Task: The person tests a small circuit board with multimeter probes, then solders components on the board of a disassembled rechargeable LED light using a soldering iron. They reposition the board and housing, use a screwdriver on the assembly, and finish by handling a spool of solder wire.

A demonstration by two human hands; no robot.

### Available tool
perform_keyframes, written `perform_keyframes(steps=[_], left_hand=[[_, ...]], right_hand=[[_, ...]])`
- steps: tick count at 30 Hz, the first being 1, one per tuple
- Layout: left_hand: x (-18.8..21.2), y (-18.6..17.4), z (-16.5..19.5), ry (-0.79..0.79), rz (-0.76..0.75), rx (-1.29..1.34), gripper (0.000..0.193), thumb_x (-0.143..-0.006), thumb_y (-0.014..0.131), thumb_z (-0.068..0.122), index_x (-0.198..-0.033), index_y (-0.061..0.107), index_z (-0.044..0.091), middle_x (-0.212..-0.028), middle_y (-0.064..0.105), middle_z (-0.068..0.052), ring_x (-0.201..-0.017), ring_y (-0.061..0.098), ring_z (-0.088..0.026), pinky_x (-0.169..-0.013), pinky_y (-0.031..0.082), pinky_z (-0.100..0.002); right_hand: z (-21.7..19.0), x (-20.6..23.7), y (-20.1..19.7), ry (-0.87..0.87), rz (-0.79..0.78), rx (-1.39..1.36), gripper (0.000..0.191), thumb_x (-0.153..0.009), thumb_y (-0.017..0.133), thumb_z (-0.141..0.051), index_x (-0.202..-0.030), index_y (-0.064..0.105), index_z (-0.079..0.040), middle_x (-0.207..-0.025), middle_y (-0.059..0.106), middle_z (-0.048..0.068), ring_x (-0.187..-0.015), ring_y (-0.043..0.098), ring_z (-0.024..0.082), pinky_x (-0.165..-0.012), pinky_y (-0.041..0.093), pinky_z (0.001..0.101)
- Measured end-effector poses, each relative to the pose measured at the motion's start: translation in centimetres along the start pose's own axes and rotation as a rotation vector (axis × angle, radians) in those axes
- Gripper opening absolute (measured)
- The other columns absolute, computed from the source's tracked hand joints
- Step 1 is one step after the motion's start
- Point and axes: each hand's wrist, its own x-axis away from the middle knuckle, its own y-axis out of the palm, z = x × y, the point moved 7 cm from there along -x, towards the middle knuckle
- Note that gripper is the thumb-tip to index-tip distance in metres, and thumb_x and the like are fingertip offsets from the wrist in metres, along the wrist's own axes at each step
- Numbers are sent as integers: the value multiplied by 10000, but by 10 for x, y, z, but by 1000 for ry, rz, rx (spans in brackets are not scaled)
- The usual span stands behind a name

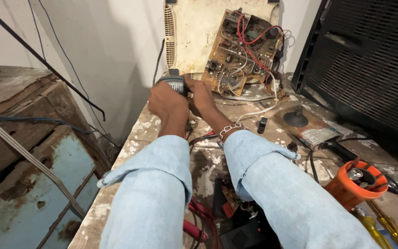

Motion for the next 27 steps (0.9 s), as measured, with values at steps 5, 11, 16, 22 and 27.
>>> perform_keyframes(steps=[5,11,16,22,27], left_hand=[[7,-1,-2,73,99,111,105,-883,724,105,-922,774,22,-979,740,-190,-911,744,-363,-723,602,-451],[13,6,-5,39,67,186,89,-881,697,65,-888,766,10,-946,746,-196,-867,754,-355,-679,596,-455],[17,7,-5,55,64,211,86,-808,757,65,-870,763,6,-922,742,-206,-856,747,-358,-683,591,-452],[15,12,-12,-32,37,548,330,-951,515,172,-820,756,-11,-902,754,-239,-821,749,-382,-764,565,-487],[8,8,-19,-68,17,620,431,-941,411,206,-821,745,-39,-903,742,-279,-857,723,-427,-838,524,-522]], right_hand=[[7,2,3,113,-1,-187,358,-1000,596,-277,-1207,685,1,-1155,698,120,-953,657,212,-754,573,354],[8,-1,2,73,-59,-135,356,-1021,583,-302,-1162,700,4,-1056,696,103,-893,637,178,-689,544,334],[10,-3,-1,68,-66,-135,329,-1036,572,-273,-1136,688,18,-1023,694,101,-908,636,178,-722,560,342],[6,-1,5,55,-81,-195,333,-1009,555,-251,-1156,689,16,-1067,692,93,-948,655,186,-772,582,359],[8,-5,12,127,-13,-175,347,-1017,553,-287,-1150,692,2,-1036,691,107,-885,643,225,-728,561,359]])
